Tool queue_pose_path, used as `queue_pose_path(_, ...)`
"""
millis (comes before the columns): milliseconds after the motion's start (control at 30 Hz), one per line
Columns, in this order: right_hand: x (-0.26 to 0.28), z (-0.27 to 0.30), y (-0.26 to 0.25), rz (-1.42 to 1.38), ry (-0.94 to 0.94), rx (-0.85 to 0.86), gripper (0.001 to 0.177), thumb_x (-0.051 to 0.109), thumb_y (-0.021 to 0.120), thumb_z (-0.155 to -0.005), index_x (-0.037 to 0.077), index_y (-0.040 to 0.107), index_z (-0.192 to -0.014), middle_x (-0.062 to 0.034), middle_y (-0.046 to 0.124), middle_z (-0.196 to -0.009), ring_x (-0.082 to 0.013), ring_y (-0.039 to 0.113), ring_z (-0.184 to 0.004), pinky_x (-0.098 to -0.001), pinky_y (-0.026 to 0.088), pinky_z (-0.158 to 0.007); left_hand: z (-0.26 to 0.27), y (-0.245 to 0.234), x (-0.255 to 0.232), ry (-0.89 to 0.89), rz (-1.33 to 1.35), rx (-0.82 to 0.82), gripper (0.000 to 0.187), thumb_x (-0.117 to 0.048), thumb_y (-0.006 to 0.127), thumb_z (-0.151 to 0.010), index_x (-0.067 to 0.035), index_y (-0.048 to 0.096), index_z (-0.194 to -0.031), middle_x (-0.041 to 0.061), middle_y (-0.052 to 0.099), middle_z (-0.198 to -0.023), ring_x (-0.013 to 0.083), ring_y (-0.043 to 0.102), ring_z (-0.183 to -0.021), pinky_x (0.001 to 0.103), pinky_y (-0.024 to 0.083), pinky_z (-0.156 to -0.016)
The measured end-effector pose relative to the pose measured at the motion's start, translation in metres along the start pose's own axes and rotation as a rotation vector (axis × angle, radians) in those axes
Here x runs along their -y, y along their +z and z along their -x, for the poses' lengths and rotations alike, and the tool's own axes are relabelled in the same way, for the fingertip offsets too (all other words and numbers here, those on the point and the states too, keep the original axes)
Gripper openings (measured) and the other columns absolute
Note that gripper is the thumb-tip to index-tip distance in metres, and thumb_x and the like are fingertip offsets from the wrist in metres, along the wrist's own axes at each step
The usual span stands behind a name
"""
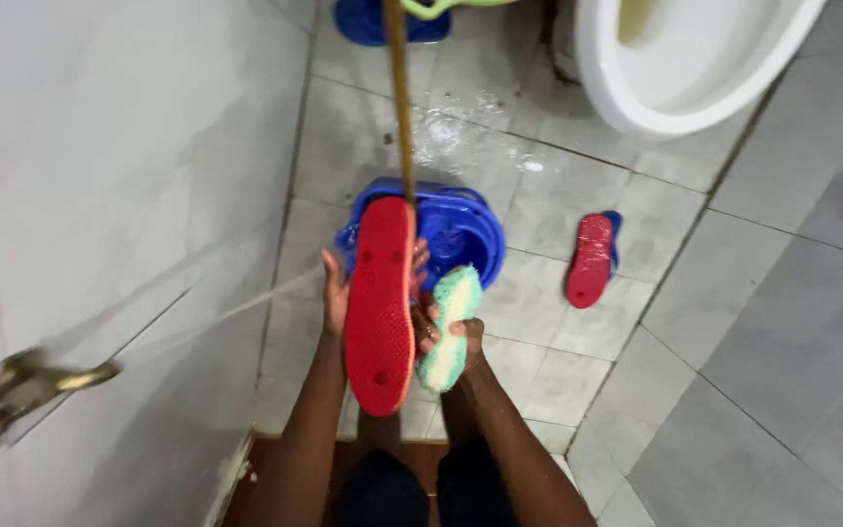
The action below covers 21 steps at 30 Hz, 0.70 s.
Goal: Scrubbing and rinsing several pairs of flip-flops using a brush under a running tap in a bathroom.
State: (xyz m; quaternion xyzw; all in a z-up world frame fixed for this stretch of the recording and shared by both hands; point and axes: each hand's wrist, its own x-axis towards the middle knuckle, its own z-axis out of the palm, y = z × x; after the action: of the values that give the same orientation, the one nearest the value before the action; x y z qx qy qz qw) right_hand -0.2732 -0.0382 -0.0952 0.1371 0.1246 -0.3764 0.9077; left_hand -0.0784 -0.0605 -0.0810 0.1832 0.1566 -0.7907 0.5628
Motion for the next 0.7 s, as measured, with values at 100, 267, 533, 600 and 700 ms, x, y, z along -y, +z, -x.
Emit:
queue_pose_path(100, -0.032, 0.0, -0.024, 0.093, 0.108, -0.137, 0.037, 0.022, 0.073, -0.078, 0.005, 0.061, -0.109, -0.0071, 0.059, -0.08, -0.0233, 0.062, -0.072, -0.0385, 0.057, -0.068, 0.033, -0.075, -0.037, -0.002, 0.284, 0.21, 0.094, -0.073, 0.035, -0.109, 0.002, 0.032, -0.165, 0.025, 0.043, -0.163, 0.0412, 0.048, -0.146, 0.055, 0.041, -0.125)
queue_pose_path(267, -0.061, -0.013, -0.059, 0.331, 0.262, -0.517, 0.048, 0.02, 0.068, -0.078, -0.001, 0.062, -0.121, -0.0109, 0.07, -0.099, -0.0252, 0.069, -0.087, -0.0381, 0.058, -0.083, 0.049, 0.0, -0.077, 0.075, -0.121, -0.06, 0.094, -0.068, 0.039, -0.099, 0.005, 0.031, -0.158, 0.029, 0.042, -0.158, 0.041, 0.046, -0.145, 0.051, 0.038, -0.122)
queue_pose_path(533, -0.08, -0.049, 0.014, 1.327, 0.405, -0.713, 0.059, 0.028, 0.072, -0.09, -0.005, 0.055, -0.136, -0.0201, 0.069, -0.122, -0.03, 0.066, -0.108, -0.0414, 0.054, -0.094, 0.078, -0.033, -0.104, 0.115, -0.154, -0.193, 0.091, -0.062, 0.041, -0.099, 0.009, 0.039, -0.155, 0.028, 0.049, -0.155, 0.0388, 0.051, -0.141, 0.051, 0.043, -0.119)
queue_pose_path(600, -0.099, -0.045, 0.053, 1.803, 0.128, -0.622, 0.076, 0.033, 0.069, -0.097, -0.01, 0.032, -0.147, -0.036, 0.05, -0.137, -0.0452, 0.06, -0.113, -0.0493, 0.054, -0.089, 0.078, -0.038, -0.1, 0.125, -0.171, -0.203, 0.09, -0.064, 0.039, -0.094, 0.004, 0.038, -0.154, 0.027, 0.051, -0.151, 0.0391, 0.054, -0.138, 0.055, 0.047, -0.114)
queue_pose_path(700, -0.146, -0.038, 0.108, 2.207, 0.014, -0.427, 0.083, 0.033, 0.063, -0.098, 0.002, 0.018, -0.16, -0.0379, 0.042, -0.142, -0.0516, 0.056, -0.116, -0.0525, 0.052, -0.083, 0.074, -0.05, -0.084, 0.047, -0.253, -0.089, 0.086, -0.063, 0.042, -0.1, -0.001, 0.034, -0.159, 0.027, 0.051, -0.152, 0.0426, 0.052, -0.135, 0.056, 0.044, -0.113)
